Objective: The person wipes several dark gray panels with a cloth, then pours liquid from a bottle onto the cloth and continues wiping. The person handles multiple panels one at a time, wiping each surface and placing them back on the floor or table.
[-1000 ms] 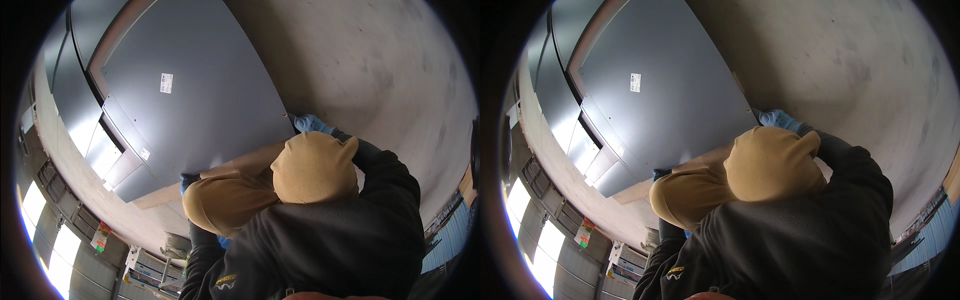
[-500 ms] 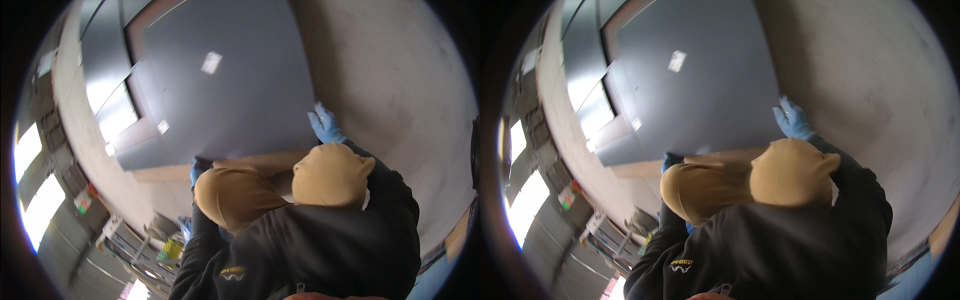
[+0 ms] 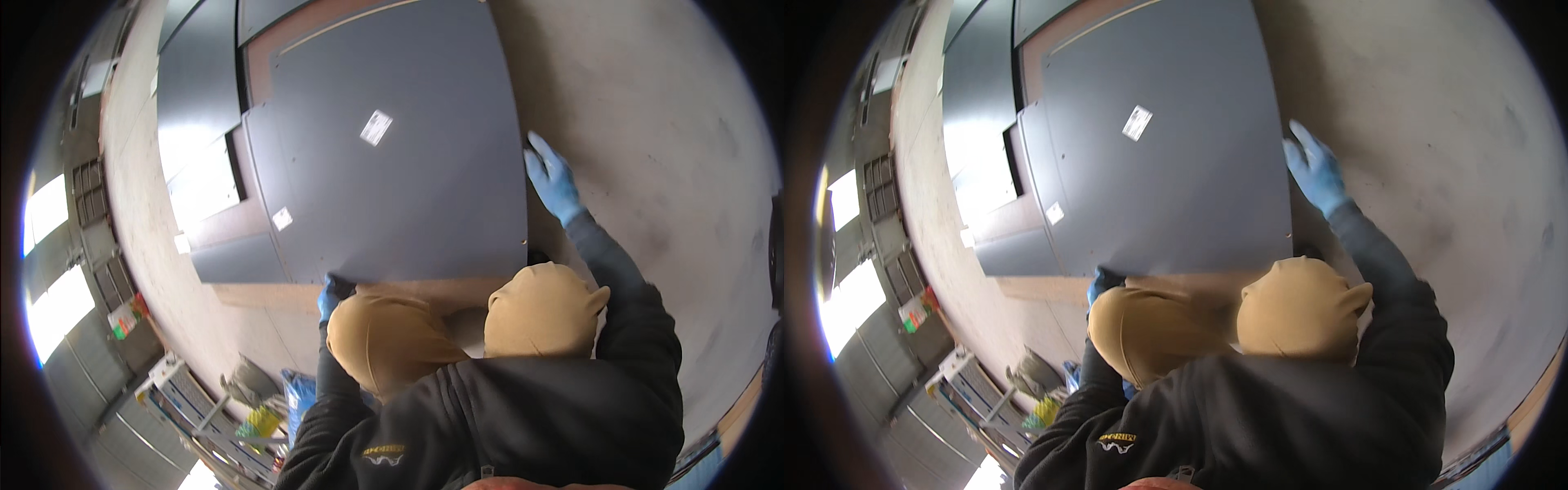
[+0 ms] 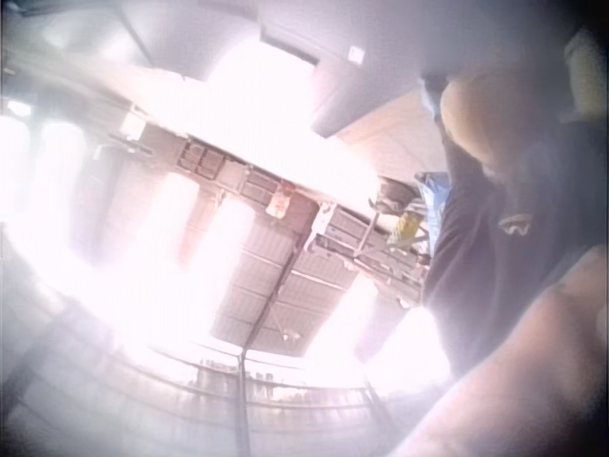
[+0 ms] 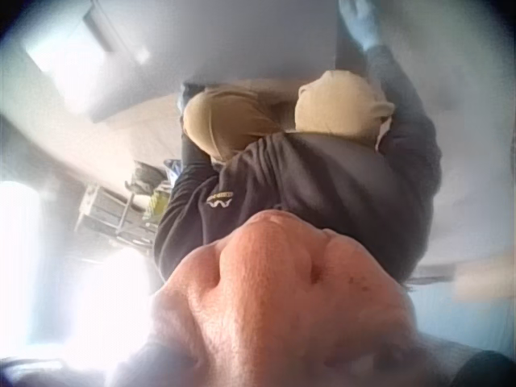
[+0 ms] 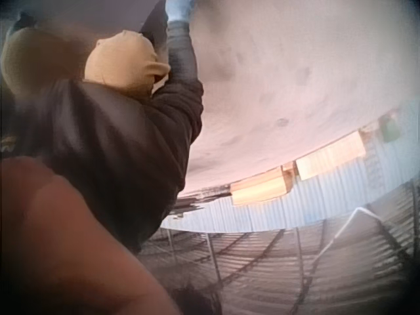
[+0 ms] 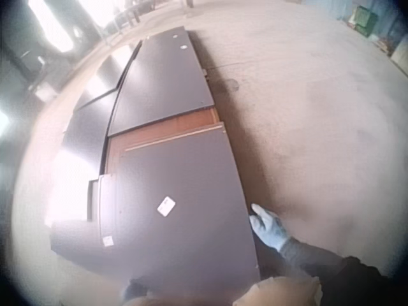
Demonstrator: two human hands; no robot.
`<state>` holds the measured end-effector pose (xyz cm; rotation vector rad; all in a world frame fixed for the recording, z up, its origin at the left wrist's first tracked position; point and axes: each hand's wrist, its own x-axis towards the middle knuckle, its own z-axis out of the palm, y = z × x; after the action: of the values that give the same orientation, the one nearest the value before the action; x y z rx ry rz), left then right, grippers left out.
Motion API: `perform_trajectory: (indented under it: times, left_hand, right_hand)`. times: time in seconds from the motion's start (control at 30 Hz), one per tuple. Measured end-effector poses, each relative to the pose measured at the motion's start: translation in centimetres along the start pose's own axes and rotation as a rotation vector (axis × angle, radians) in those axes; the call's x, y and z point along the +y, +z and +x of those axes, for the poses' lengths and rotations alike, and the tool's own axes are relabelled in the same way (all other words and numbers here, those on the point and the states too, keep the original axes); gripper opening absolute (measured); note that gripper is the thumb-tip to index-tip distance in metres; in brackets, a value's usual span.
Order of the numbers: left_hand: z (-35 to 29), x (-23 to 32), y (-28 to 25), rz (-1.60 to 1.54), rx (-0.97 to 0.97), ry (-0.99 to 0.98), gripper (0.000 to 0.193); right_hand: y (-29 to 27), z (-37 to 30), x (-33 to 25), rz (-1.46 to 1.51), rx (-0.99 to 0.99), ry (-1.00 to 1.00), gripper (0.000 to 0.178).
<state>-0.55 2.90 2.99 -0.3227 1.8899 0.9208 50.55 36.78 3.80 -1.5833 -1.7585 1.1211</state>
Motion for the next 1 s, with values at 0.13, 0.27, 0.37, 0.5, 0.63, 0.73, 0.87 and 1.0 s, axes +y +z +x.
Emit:
perform_trajectory:
  times: [0.13, 0.27, 0.37, 0.5, 0.63, 0.73, 0.87, 1.0]
  left_hand:
    - [1.8, -1.0, -1.2, -0.135, -0.083, 0.01, 0.059]
    - [3.6, -2.0, -3.0, -0.294, -0.271, -0.032, 0.057]
    - [3.8, -2.2, -3.4, -0.282, -0.307, -0.056, 0.056]
    - [2.7, -1.9, -2.3, -0.222, -0.311, -0.05, 0.057]
    - [1.4, -1.6, -1.6, -0.239, -0.22, -0.064, 0.057]
    - [1.3, -1.4, -2.3, -0.226, -0.312, -0.113, 0.055]
    - [2.3, -1.7, -2.7, -0.214, -0.396, -0.055, 0.053]
    - [2.4, -2.0, -1.7, -0.253, -0.037, -0.057, 0.053]
  right_hand:
    - [3.9, 10.4, -0.5, 0.304, 0.1, 0.069, 0.066]
    - [6.5, 14.2, -0.3, 0.205, 0.199, 0.185, 0.059]
    - [7.0, 14.2, 0.2, 0.442, 0.204, 0.167, 0.054]
    - [7.6, 14.5, 1.0, 0.453, 0.216, 0.15, 0.053]
    - [8.1, 14.7, 1.8, 0.402, 0.233, 0.109, 0.052]
    - [7.5, 14.5, 1.9, 0.368, 0.228, 0.103, 0.052]
    - [5.6, 16.7, 1.1, 0.392, 0.16, 0.224, 0.055]
    - [5.6, 22.3, -0.6, 0.577, 0.251, 0.101, 0.054]
